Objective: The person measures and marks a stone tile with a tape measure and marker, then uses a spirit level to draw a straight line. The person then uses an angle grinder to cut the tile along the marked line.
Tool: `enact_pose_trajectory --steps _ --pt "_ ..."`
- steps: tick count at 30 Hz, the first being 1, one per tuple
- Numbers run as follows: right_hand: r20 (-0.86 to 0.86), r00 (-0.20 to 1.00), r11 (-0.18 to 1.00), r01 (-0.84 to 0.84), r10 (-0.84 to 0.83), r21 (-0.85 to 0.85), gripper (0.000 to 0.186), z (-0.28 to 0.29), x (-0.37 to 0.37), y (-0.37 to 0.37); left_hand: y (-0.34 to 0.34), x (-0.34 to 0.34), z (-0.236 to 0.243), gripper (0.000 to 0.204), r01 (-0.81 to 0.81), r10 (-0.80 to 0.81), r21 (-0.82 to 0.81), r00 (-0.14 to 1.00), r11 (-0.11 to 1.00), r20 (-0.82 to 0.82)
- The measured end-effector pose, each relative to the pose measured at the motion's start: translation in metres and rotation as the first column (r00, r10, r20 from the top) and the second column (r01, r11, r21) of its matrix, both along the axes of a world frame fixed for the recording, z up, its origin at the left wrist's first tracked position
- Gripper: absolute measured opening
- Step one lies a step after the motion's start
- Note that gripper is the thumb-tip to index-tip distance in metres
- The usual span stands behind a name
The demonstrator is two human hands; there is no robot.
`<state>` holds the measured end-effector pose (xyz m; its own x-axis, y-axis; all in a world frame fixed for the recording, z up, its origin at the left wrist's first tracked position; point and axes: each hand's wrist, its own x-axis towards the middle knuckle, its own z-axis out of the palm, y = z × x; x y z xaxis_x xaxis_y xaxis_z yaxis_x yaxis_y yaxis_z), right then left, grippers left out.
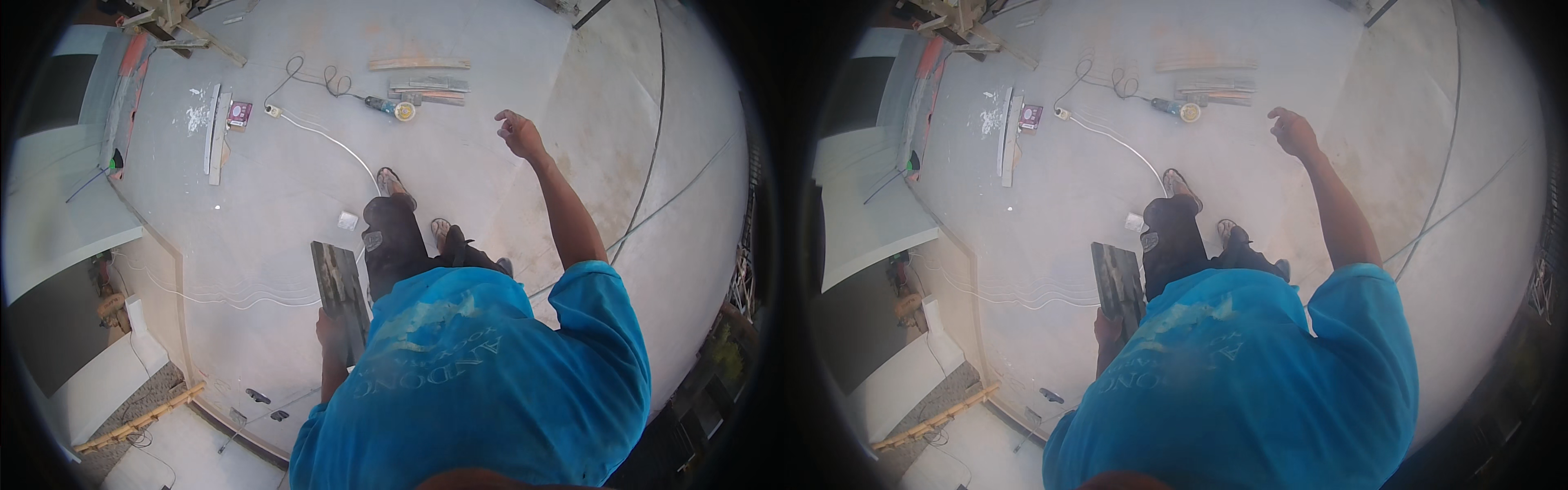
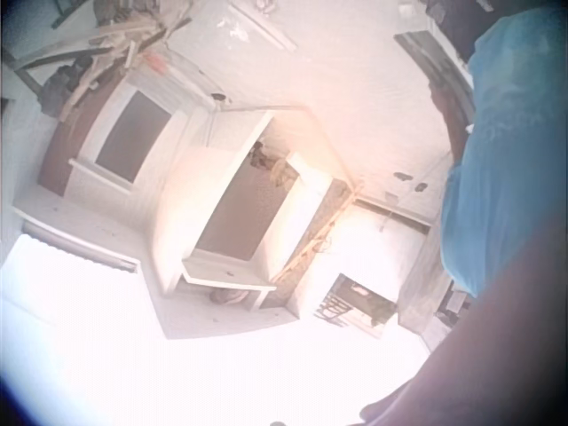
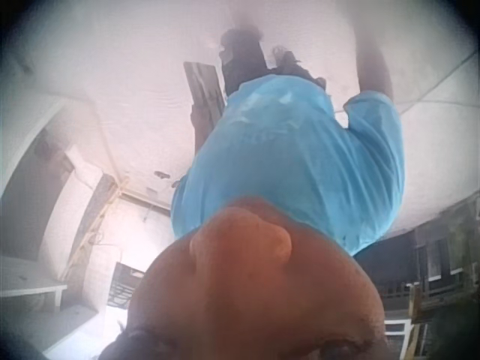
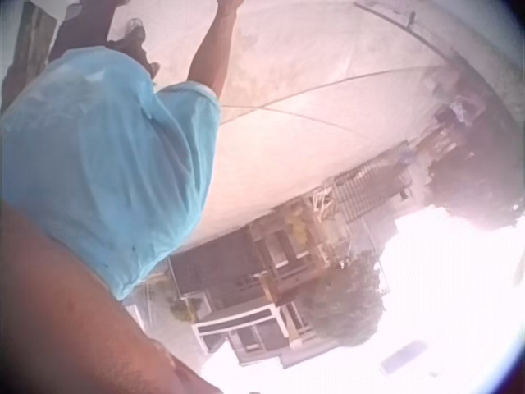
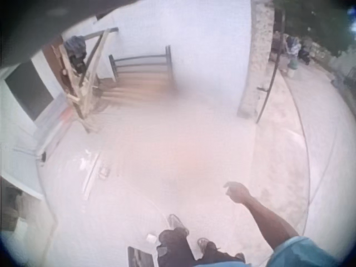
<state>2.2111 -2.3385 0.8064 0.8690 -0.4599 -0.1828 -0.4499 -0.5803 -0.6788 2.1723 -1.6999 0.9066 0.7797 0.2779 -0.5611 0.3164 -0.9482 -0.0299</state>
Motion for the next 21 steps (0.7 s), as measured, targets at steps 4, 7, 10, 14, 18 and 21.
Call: enact_pose_trajectory --steps 4,7,10,14,18,21 --pt "0.090 0.992 0.995 0.092 -0.094 0.023 0.027 0.001 0.137 -0.027 -0.061 0.157 0.030 0.050 0.105 -0.105 0.007 0.994 0.994 -0.016" --pt "-0.071 0.951 0.950 0.306 -0.302 0.060 0.027 -0.027 0.197 -0.026 -0.017 0.304 -0.012 0.048 0.296 -0.296 0.040 0.955 0.954 -0.013" --pt "-0.397 0.817 0.856 0.500 -0.418 0.127 0.032 -0.129 0.149 -0.007 -0.084 0.422 0.023 0.047 0.393 -0.389 0.051 0.918 0.918 -0.075" --pt "-0.604 0.710 0.783 0.584 -0.363 0.215 0.032 -0.131 0.159 0.077 -0.126 0.572 0.087 0.046 0.573 -0.573 0.156 0.818 0.804 -0.049" --pt "-0.644 0.674 0.746 0.623 -0.362 0.234 0.032 -0.121 0.224 0.112 -0.191 0.712 0.126 0.052 0.718 -0.734 0.158 0.675 0.678 0.081" --pt "-0.561 0.669 0.674 0.697 -0.488 0.245 0.026 -0.130 0.298 0.117 -0.274 0.816 0.151 0.080 0.744 -0.748 0.095 0.663 0.661 0.017"
